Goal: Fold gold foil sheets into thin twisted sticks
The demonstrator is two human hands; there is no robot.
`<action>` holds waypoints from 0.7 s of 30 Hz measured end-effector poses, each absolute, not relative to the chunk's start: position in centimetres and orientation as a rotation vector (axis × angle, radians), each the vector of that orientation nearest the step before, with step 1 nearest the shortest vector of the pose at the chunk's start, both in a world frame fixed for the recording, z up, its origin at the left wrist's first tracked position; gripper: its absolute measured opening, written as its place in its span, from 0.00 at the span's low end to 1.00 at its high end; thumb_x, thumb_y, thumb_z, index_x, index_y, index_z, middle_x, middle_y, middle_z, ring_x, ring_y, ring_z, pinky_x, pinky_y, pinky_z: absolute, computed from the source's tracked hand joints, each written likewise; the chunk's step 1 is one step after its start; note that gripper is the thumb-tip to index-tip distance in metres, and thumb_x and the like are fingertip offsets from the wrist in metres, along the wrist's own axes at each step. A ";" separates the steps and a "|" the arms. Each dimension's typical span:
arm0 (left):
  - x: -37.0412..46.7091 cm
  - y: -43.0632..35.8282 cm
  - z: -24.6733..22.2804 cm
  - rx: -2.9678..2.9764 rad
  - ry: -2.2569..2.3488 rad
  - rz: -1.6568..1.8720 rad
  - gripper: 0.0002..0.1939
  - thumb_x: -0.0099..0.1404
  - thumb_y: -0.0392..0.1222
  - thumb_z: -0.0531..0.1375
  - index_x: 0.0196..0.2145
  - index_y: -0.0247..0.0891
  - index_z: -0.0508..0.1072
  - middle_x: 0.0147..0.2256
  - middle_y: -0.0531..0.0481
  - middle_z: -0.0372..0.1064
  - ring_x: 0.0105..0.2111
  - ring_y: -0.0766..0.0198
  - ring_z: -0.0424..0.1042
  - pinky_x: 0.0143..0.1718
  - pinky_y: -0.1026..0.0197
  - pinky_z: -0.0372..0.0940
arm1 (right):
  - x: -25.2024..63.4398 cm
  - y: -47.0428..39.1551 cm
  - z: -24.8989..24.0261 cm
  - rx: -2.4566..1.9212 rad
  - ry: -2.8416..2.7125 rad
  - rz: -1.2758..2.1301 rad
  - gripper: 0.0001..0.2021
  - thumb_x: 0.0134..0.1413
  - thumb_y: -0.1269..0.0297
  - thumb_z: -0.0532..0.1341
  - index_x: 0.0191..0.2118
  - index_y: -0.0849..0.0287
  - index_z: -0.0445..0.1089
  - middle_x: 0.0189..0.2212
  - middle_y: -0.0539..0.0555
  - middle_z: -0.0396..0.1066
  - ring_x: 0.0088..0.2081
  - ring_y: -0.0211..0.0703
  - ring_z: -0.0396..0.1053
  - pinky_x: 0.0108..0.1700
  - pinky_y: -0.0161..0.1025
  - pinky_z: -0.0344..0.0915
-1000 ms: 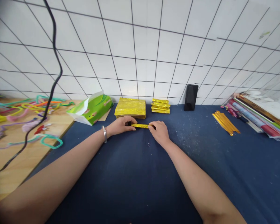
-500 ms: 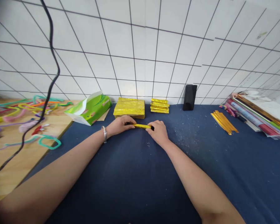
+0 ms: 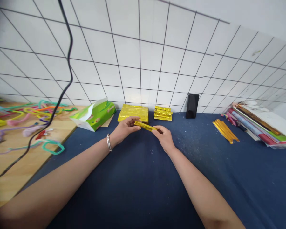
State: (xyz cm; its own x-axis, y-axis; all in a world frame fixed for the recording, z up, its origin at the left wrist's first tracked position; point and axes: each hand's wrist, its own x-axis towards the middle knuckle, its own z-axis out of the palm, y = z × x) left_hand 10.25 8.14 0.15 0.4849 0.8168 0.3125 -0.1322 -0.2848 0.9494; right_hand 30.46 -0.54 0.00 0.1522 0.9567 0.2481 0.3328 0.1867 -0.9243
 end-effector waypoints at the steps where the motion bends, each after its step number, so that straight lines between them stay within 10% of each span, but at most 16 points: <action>1: 10.5 7.6 0.6 1.580 0.606 1.054 0.25 0.53 0.40 0.64 0.48 0.36 0.64 0.43 0.46 0.68 0.41 0.65 0.69 0.47 0.57 0.65 | 30.3 -0.6 0.1 -1.327 -1.373 0.758 0.17 0.50 0.53 0.59 0.42 0.58 0.70 0.36 0.53 0.71 0.35 0.40 0.66 0.39 0.38 0.63; 21: 11.7 3.0 3.6 2.128 0.590 1.091 0.11 0.59 0.42 0.60 0.41 0.42 0.71 0.39 0.49 0.70 0.34 0.66 0.68 0.34 0.63 0.64 | 29.9 -0.4 -0.8 -1.274 -1.562 0.793 0.17 0.49 0.57 0.61 0.46 0.55 0.69 0.41 0.52 0.71 0.41 0.41 0.68 0.46 0.40 0.63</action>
